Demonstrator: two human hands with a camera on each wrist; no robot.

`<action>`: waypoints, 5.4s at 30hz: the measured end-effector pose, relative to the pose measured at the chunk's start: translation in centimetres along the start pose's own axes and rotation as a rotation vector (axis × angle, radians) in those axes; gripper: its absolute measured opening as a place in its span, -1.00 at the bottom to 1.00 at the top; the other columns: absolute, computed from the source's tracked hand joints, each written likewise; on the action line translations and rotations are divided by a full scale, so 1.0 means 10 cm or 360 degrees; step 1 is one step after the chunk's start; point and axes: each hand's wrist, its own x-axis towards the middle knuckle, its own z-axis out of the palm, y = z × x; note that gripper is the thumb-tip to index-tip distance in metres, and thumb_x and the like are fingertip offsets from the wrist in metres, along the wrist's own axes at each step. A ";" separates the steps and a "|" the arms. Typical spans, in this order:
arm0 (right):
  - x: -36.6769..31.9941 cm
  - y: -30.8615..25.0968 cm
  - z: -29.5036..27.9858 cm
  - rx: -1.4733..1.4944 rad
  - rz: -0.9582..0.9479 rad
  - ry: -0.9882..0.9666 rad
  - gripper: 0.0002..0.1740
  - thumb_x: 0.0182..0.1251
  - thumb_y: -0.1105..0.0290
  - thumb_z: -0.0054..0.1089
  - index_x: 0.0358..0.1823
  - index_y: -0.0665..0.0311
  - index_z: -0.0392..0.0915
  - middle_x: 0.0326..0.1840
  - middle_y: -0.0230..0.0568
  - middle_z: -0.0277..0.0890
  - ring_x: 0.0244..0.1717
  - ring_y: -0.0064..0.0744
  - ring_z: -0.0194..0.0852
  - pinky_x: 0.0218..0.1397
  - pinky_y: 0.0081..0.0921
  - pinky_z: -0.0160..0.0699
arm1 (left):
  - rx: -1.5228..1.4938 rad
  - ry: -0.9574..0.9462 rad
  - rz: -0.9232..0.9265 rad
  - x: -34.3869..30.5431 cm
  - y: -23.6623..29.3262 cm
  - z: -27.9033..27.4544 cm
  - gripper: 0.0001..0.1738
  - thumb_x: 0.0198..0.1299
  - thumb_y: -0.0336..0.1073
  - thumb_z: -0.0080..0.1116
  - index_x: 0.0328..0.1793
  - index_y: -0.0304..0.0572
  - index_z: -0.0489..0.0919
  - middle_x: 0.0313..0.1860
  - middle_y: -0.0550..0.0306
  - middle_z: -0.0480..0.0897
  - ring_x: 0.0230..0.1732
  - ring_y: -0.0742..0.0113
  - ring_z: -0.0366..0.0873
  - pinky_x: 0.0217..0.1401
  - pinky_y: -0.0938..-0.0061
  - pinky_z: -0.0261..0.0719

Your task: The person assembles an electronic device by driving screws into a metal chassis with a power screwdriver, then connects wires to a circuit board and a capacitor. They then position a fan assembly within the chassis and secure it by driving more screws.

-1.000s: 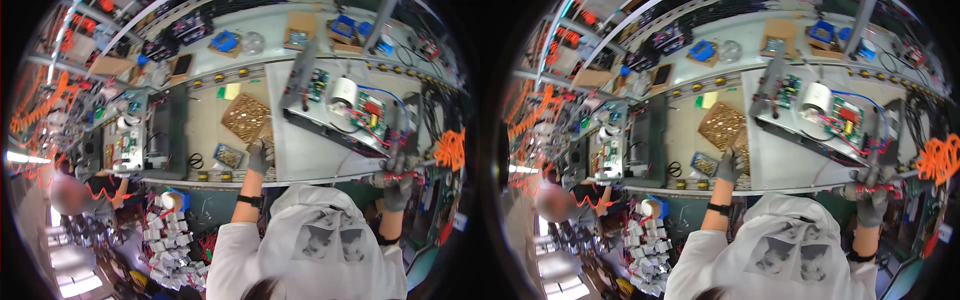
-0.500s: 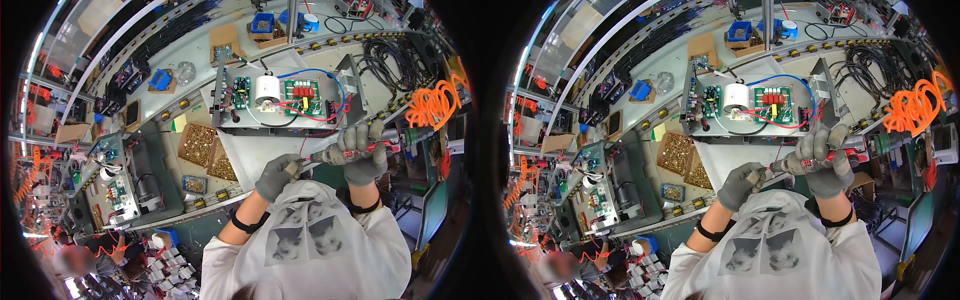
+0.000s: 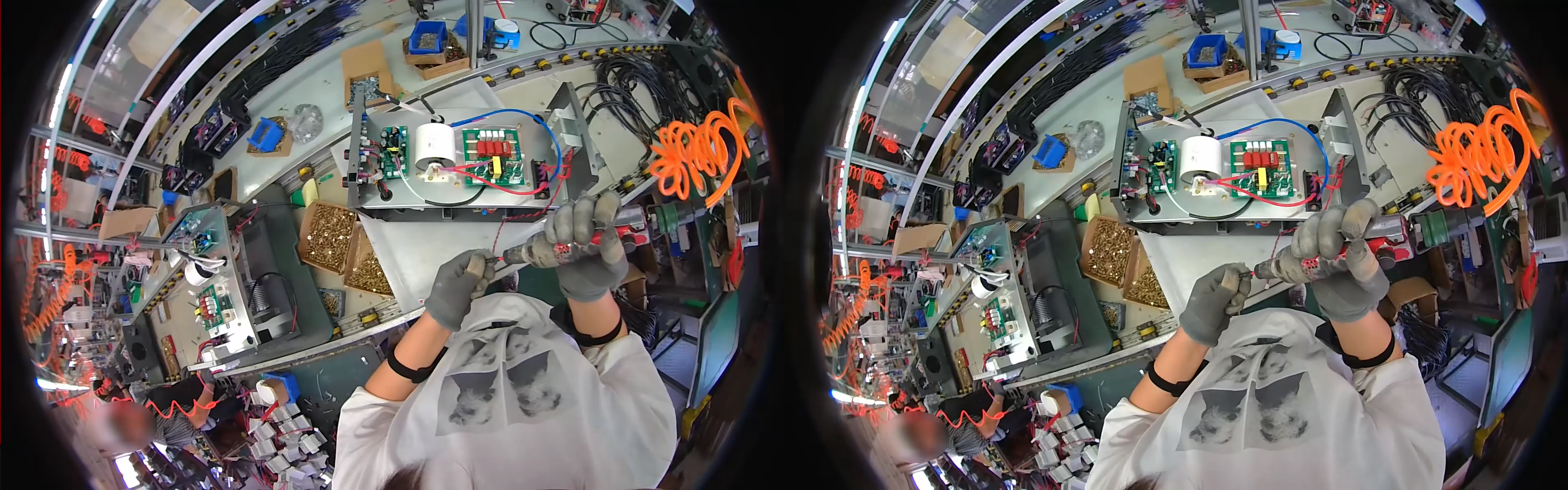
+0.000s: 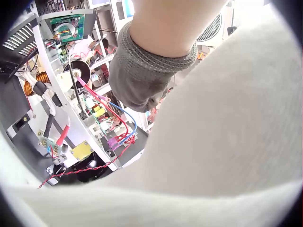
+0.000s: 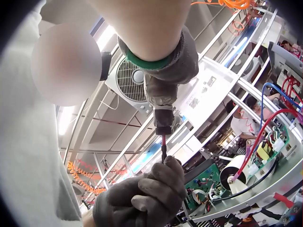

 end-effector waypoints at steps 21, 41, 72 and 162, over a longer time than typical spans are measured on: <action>0.14 0.13 -0.26 0.0221 0.0305 0.0076 -0.67 0.36 0.26 -0.08 -0.49 0.17 0.04 -0.45 -0.38 -0.12 -0.37 -0.46 -0.13 -0.29 -0.47 -0.03 | -0.0163 0.0306 0.0189 0.08 0.02 -0.01 -0.79 0.26 -0.26 0.02 -0.18 -0.26 0.55 -0.52 0.24 0.51 -0.69 0.65 0.20 -0.71 0.70 0.11; 0.22 0.45 -0.29 -0.0001 0.0335 0.0229 -0.74 0.39 0.26 -0.11 -0.12 0.33 0.32 -0.32 -0.35 0.06 -0.21 -0.41 0.05 -0.09 -0.41 0.15 | 0.0027 0.0415 0.0530 0.00 -0.09 -0.24 -0.79 0.30 -0.26 -0.02 -0.17 -0.25 0.54 -0.50 0.22 0.56 -0.60 0.61 0.29 -0.57 0.67 0.28; 0.30 0.65 -0.16 0.0008 0.0583 0.0055 -0.58 0.41 0.18 -0.14 0.06 0.42 0.29 -0.36 -0.36 0.10 -0.39 -0.57 0.05 -0.46 -0.64 0.13 | 0.0065 0.0334 0.1041 -0.28 0.02 -0.39 -0.80 0.23 -0.42 -0.20 -0.07 -0.27 0.40 -0.43 0.17 0.44 -0.52 0.50 0.37 -0.45 0.58 0.35; 0.51 -0.06 -1.99 0.0365 0.0184 0.0027 -0.63 0.29 0.27 0.00 0.00 0.42 0.36 -0.16 -0.24 0.30 -0.14 -0.36 0.24 -0.10 -0.42 0.34 | 0.0638 0.0323 0.0807 0.75 0.30 0.12 -0.61 0.36 -0.15 -0.19 0.19 -0.22 0.38 -0.28 0.13 0.50 -0.31 0.38 0.51 -0.20 0.53 0.46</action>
